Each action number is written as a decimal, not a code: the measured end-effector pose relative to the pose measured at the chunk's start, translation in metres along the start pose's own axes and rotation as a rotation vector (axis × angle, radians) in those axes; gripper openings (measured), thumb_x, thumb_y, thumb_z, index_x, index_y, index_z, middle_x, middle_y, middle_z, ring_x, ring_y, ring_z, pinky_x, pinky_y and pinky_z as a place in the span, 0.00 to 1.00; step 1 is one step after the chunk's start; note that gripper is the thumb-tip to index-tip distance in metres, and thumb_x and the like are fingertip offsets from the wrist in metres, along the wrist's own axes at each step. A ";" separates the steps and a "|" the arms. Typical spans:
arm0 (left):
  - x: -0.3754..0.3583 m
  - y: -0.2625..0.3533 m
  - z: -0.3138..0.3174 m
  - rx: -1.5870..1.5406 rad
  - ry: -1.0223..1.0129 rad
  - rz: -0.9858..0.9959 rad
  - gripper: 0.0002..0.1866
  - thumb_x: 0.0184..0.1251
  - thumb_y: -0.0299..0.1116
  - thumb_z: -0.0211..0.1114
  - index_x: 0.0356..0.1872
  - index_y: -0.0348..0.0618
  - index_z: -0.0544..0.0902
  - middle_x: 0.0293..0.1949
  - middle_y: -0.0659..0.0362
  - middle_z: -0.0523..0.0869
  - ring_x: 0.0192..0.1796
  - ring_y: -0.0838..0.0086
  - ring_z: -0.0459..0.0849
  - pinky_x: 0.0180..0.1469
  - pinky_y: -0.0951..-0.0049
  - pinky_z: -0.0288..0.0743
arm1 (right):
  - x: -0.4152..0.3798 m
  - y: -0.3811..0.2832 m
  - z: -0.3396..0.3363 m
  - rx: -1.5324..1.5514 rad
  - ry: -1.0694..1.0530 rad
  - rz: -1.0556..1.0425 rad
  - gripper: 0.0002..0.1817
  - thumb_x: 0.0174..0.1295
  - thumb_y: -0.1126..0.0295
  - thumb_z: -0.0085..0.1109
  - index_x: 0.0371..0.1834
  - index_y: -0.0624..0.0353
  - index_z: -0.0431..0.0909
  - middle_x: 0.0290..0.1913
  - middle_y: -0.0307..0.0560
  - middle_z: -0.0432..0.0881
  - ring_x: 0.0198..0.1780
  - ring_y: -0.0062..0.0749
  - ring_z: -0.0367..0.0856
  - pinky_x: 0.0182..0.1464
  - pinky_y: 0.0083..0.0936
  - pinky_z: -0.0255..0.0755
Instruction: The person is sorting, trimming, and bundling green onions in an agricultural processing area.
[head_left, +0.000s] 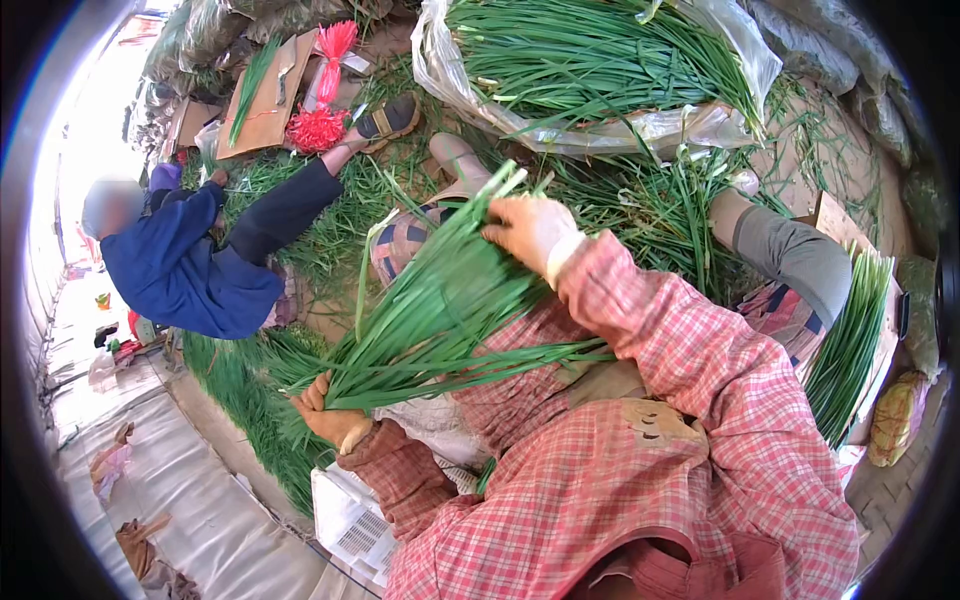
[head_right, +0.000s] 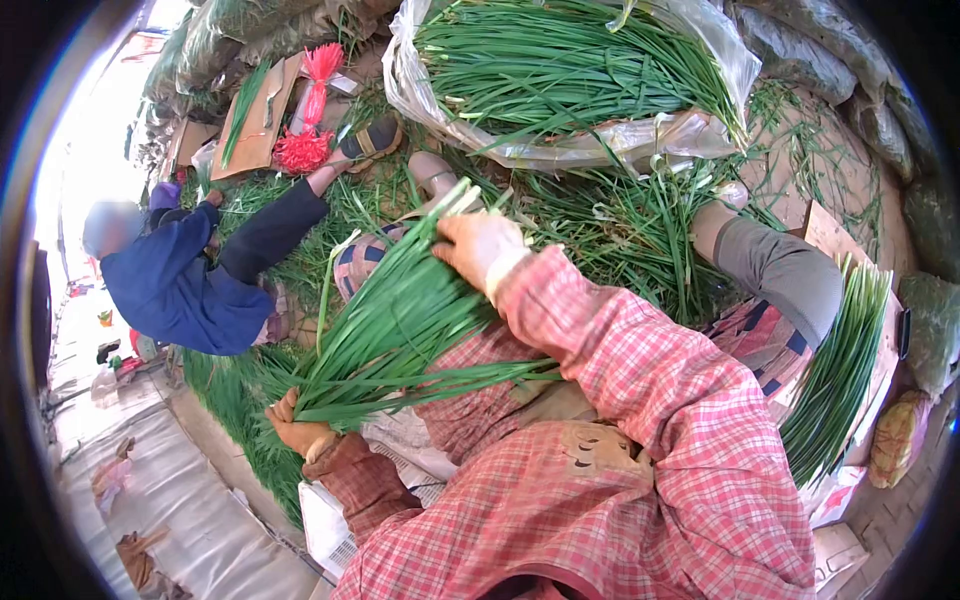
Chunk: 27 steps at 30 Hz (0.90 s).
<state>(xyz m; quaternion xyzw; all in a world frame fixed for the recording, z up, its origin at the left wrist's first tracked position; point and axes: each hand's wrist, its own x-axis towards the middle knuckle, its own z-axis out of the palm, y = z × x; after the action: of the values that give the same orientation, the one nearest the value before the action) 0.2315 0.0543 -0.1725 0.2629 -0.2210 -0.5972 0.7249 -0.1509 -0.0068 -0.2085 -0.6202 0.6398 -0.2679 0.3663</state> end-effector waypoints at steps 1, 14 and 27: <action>0.002 0.006 -0.014 0.268 0.086 0.087 0.22 0.71 0.43 0.36 0.14 0.52 0.54 0.15 0.67 0.56 0.25 0.73 0.58 0.45 0.68 0.61 | -0.012 0.002 -0.003 0.070 0.046 -0.103 0.15 0.53 0.55 0.56 0.36 0.54 0.76 0.31 0.49 0.80 0.35 0.44 0.78 0.38 0.37 0.70; -0.005 0.003 -0.063 1.830 0.145 0.195 0.13 0.66 0.32 0.40 0.20 0.47 0.64 0.21 0.67 0.61 0.27 0.75 0.61 0.60 0.71 0.51 | -0.050 0.085 -0.123 0.235 0.137 -0.010 0.29 0.55 0.60 0.58 0.60 0.56 0.63 0.56 0.56 0.69 0.55 0.36 0.70 0.50 0.29 0.69; 0.021 -0.023 0.019 -0.311 0.061 -0.060 0.21 0.69 0.40 0.42 0.12 0.54 0.55 0.11 0.69 0.56 0.20 0.78 0.56 0.35 0.75 0.55 | -0.070 0.207 -0.190 -0.914 0.076 0.389 0.14 0.49 0.60 0.60 0.36 0.56 0.79 0.35 0.52 0.79 0.39 0.43 0.78 0.44 0.37 0.71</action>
<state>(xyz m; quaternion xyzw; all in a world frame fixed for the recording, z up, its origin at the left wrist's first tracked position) 0.2063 0.0279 -0.1726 0.1722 -0.0959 -0.6371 0.7452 -0.4295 0.0593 -0.2516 -0.5765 0.8084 0.0908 0.0765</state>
